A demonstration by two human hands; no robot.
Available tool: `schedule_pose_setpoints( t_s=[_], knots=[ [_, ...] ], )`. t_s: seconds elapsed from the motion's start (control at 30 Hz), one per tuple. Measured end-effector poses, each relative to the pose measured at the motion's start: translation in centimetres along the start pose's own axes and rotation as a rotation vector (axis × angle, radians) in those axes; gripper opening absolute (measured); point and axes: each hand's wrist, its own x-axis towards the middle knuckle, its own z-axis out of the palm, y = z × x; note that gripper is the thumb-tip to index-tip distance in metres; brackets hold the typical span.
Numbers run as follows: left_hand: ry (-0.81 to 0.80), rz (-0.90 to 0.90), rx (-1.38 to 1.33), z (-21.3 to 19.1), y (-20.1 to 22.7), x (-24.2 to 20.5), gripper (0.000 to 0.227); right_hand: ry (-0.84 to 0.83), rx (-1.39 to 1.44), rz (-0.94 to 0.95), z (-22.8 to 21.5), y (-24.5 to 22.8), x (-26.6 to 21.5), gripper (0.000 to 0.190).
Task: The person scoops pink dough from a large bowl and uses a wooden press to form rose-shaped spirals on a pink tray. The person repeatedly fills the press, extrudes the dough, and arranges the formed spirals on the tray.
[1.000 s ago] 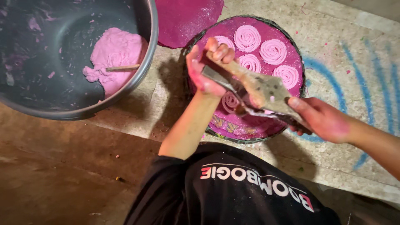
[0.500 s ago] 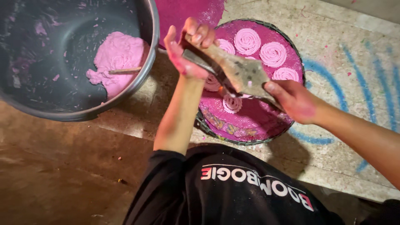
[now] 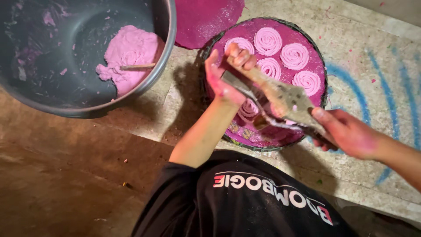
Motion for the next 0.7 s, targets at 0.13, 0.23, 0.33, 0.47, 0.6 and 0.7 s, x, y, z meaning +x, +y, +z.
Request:
schedule_pose_setpoints(
  t_s=[0.13,0.23,0.33,0.47,0.6,0.7],
  knots=[
    [-0.035,-0.027,0.040,-0.9,-2.0,3.2,0.038,0.094,0.015,-0.120,-2.0,0.7,0.4,0.065],
    [-0.137,-0.032,0.029,-1.2,-1.9,5.5,0.041,0.151,-0.018,-0.217,-2.2,0.0,1.2,0.062],
    [-0.198,-0.037,0.069,-1.2,-0.3,6.8,0.039,0.221,-0.045,-0.254,-1.7,-1.4,2.4,0.057],
    [-0.238,0.004,0.132,-1.0,3.0,7.1,0.041,0.218,-0.098,-0.342,-0.6,-3.6,4.3,0.054],
    [-0.204,0.036,0.165,-0.6,6.1,5.8,0.042,0.119,-0.075,-0.347,0.9,-5.5,5.6,0.062],
    [-0.157,0.044,0.200,-0.3,7.9,4.0,0.042,0.041,-0.021,-0.321,2.3,-5.8,5.6,0.065]
  ],
)
